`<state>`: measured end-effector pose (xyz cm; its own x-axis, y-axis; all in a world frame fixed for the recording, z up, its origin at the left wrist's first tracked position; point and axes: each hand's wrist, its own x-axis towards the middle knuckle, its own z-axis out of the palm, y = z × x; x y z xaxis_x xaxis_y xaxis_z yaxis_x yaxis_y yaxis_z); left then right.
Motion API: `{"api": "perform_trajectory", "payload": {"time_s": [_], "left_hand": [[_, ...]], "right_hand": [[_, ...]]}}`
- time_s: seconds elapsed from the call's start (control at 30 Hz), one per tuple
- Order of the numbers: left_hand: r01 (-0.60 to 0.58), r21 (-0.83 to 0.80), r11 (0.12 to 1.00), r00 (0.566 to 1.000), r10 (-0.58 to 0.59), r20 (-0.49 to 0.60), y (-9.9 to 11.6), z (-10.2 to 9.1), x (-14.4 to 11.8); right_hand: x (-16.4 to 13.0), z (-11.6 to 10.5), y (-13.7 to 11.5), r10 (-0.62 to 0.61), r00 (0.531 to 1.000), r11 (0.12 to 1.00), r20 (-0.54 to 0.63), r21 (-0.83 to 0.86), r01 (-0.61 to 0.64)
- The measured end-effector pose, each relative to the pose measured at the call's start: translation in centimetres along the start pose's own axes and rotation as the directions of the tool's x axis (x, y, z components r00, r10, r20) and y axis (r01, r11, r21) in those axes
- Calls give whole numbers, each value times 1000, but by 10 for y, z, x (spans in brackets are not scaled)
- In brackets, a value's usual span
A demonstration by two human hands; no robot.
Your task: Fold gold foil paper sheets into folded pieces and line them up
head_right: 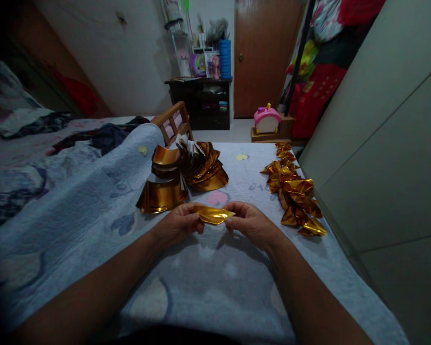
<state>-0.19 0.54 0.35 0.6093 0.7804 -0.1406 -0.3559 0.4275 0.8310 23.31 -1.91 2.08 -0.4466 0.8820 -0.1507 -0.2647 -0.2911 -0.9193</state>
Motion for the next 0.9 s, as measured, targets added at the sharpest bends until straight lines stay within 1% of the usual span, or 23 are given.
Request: {"api": "perform_trajectory", "payload": {"time_s": [0.1,0.23,0.37,0.53,0.77,0.9], "left_hand": [[25,-43,999,999,-24,26,0,-1,-1],[15,-62,998,999,-12,43,1,-2,-3],[-13,-17,1000,1000,13,13,0,-1,-2],[-44,4,999,999,44,-9,1,1,-2],[-57,3,998,998,57,5,-1,0,-2],[-64,0,998,998,64,-10,-1,1,-2]], "right_hand": [[0,1,0,-1,1000,1000,3,25,1],[-1,1,0,-6,1000,998,8,67,6],[-1,-1,2,-3,1000,998,2,66,3],[2,-2,6,12,998,999,-60,49,-9],[1,0,7,2,999,999,-52,35,0],[0,1,6,-7,998,999,-60,32,9]]}}
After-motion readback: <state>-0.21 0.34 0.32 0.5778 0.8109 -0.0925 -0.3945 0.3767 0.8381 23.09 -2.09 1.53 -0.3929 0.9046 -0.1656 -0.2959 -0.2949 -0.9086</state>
